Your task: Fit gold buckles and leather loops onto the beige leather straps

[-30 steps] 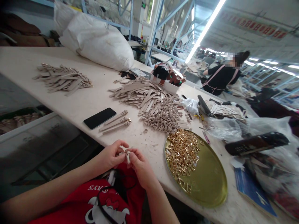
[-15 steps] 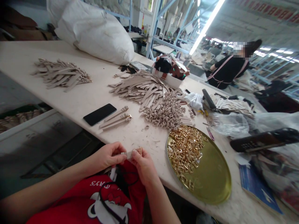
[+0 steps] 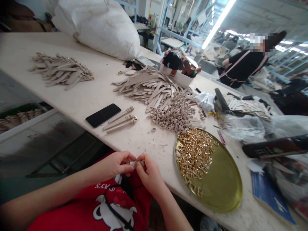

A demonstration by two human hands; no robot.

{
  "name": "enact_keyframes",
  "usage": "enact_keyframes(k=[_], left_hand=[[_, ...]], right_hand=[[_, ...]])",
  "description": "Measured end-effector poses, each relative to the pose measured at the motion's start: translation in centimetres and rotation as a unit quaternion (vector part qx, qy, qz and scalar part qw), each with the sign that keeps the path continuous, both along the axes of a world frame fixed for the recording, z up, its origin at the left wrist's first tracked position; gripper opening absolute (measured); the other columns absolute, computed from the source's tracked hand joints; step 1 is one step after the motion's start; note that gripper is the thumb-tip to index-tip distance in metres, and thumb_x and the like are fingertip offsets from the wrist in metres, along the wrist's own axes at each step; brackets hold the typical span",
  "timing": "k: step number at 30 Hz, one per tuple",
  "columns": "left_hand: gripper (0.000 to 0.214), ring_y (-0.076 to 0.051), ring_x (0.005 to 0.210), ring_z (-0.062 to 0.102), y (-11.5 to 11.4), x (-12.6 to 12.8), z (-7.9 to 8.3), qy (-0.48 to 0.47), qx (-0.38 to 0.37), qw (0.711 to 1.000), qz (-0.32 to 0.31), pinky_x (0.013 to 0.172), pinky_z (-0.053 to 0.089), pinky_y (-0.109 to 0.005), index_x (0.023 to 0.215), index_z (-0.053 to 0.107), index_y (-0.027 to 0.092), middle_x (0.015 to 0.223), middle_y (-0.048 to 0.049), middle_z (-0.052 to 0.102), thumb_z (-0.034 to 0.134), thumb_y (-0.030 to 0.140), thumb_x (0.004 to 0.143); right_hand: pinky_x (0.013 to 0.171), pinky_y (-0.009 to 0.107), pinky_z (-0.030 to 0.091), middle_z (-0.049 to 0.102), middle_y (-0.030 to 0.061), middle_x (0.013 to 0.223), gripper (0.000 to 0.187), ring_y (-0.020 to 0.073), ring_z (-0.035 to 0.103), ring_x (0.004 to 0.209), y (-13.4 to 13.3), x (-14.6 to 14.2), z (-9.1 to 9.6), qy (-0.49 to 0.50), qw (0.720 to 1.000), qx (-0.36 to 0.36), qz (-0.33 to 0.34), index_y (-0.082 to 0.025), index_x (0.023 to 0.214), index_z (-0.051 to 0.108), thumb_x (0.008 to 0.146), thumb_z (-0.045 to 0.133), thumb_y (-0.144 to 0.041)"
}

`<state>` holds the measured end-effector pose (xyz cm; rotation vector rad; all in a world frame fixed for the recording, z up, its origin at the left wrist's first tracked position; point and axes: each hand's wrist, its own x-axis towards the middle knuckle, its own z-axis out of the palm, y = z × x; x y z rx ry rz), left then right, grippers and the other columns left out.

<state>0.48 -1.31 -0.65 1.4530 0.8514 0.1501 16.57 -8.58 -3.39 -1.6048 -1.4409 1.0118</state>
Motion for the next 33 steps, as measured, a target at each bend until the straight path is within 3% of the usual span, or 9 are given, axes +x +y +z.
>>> enact_keyframes(k=[4,10,17,20,24,33], left_hand=[[0.03,-0.016,0.072,0.062,0.2,-0.7,-0.5,-0.005,-0.01,1.0,-0.029,0.063,0.044,-0.024,0.1,0.055,0.014,0.081,-0.0048,0.067,0.05,0.032,0.076],[0.029,-0.017,0.074,0.062,-0.3,-0.7,-1.0,-0.003,-0.003,0.999,-0.049,0.066,0.045,-0.025,0.096,0.056,0.013,0.084,-0.0058,0.067,0.05,0.034,0.076],[0.039,-0.017,0.084,0.06,-0.6,-1.6,-0.1,-0.062,-0.021,0.997,-0.046,0.072,0.045,-0.025,0.112,0.049,0.012,0.093,-0.0065,0.065,0.048,0.031,0.078],[0.045,-0.017,0.081,0.061,-0.6,-2.5,0.9,-0.046,-0.008,0.996,-0.076,0.07,0.045,-0.024,0.117,0.045,0.011,0.086,-0.0051,0.066,0.048,0.023,0.074],[0.044,-0.016,0.068,0.062,-1.4,-2.9,1.4,-0.044,-0.023,0.997,-0.061,0.063,0.047,-0.025,0.114,0.045,0.011,0.071,-0.0014,0.064,0.048,0.02,0.071],[0.035,-0.015,0.062,0.059,-3.0,-2.0,-0.2,-0.094,-0.001,0.994,-0.058,0.056,0.046,-0.024,0.102,0.051,0.011,0.069,-0.002,0.063,0.051,0.026,0.07]], right_hand=[[0.056,0.025,0.035,0.056,-0.0009,0.069,0.008,0.0142,0.048,0.062,-0.2,-0.4,-0.1,-0.055,0.998,0.024,0.012,-0.021,0.083,0.055,0.078,0.049,-0.02],[0.06,0.024,0.039,0.058,-0.0005,0.073,0.007,0.0136,0.051,0.066,-1.0,-0.4,0.0,-0.016,0.997,-0.001,0.07,-0.02,0.085,0.052,0.08,0.048,-0.021],[0.05,0.022,0.038,0.048,-0.0047,0.061,0.014,0.0108,0.047,0.053,-1.6,-2.6,-0.5,0.117,0.991,-0.008,-0.071,-0.02,0.089,0.044,0.084,0.042,-0.033],[0.05,0.022,0.038,0.049,-0.0046,0.061,0.013,0.0111,0.048,0.054,-2.1,-3.5,0.5,0.083,0.993,0.02,-0.077,-0.02,0.088,0.044,0.083,0.043,-0.032],[0.052,0.023,0.037,0.048,-0.0042,0.061,0.013,0.0115,0.046,0.055,-3.1,-4.2,1.6,-0.013,0.994,0.057,-0.096,-0.019,0.086,0.046,0.083,0.043,-0.031],[0.054,0.024,0.039,0.051,-0.0024,0.063,0.016,0.0126,0.048,0.057,-4.9,-4.4,0.7,-0.024,0.989,0.063,-0.13,-0.018,0.086,0.047,0.083,0.042,-0.033]])
